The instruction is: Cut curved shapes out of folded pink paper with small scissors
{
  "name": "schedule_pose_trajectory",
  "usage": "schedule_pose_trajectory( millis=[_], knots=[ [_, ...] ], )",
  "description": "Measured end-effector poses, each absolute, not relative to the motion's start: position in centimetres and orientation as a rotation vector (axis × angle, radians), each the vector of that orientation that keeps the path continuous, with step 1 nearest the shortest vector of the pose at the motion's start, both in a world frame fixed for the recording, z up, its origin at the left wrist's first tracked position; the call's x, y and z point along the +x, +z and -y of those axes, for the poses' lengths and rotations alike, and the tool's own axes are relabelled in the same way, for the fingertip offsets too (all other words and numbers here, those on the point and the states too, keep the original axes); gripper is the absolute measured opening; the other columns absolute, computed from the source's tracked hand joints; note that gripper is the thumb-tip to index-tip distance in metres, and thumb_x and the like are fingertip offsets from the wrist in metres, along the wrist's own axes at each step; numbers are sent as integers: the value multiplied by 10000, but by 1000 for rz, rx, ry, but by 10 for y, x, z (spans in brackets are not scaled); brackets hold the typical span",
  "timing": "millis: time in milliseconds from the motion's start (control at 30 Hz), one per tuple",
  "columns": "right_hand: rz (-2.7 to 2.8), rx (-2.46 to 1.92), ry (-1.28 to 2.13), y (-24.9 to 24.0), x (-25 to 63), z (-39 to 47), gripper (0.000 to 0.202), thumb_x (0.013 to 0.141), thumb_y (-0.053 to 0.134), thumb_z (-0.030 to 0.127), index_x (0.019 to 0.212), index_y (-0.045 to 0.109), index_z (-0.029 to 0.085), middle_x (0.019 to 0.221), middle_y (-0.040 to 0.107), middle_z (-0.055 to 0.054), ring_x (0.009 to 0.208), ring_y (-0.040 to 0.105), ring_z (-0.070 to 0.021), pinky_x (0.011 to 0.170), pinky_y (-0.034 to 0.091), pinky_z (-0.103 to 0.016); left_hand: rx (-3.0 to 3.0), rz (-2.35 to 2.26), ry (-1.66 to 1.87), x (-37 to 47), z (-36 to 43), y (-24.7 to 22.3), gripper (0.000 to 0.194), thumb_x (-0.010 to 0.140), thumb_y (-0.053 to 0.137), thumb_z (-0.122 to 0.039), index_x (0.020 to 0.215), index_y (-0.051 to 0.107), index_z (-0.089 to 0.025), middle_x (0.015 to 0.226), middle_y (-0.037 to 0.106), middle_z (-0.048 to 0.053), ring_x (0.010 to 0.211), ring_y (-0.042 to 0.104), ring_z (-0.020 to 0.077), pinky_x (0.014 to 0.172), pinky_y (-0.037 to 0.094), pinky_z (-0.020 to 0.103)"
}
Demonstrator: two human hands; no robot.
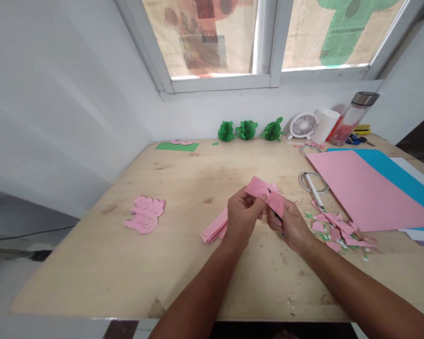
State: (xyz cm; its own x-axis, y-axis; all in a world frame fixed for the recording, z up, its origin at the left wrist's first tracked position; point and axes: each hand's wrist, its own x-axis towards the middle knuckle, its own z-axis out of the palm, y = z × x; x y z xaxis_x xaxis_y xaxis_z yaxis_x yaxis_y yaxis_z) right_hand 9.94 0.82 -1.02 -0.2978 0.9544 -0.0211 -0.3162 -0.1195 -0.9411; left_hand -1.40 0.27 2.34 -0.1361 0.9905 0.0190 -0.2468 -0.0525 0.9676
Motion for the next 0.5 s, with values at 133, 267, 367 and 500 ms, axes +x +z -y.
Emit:
schedule_pose_trajectory(
  millis=[133, 267, 367, 500],
  knots=[
    [1121, -858, 1600, -10, 99, -8, 398, 857, 478, 359, 516, 391, 172, 403, 317, 67, 357, 201, -50, 360, 140, -201, 988, -1086, 1441, -14, -3, 23, 121, 636, 639, -226, 618, 550, -145, 445, 488, -42, 396, 422, 67, 424, 355, 203],
    [1120, -852, 1609, -9, 98, -7, 410, 862, 471, 353, 505, 393, 167, 404, 326, 63, 352, 206, -47, 361, 134, -204, 988, -1088, 1440, -14, -3, 23, 123, 635, 639, -229, 620, 551, -144, 448, 490, -38, 397, 424, 67, 418, 355, 199],
    [1122, -844, 1618, -8, 98, -7, 423, 868, 462, 356, 497, 392, 165, 401, 315, 64, 353, 201, -47, 362, 132, -205, 992, -1094, 1441, -14, -3, 23, 124, 631, 641, -228, 621, 552, -142, 448, 486, -37, 399, 423, 66, 415, 354, 195],
    [1123, -852, 1618, -7, 98, -7, 435, 865, 465, 374, 492, 389, 165, 399, 316, 63, 352, 201, -47, 361, 133, -206, 993, -1092, 1436, -14, -3, 23, 124, 635, 642, -231, 632, 560, -138, 457, 496, -32, 405, 426, 67, 421, 358, 196]
  ],
)
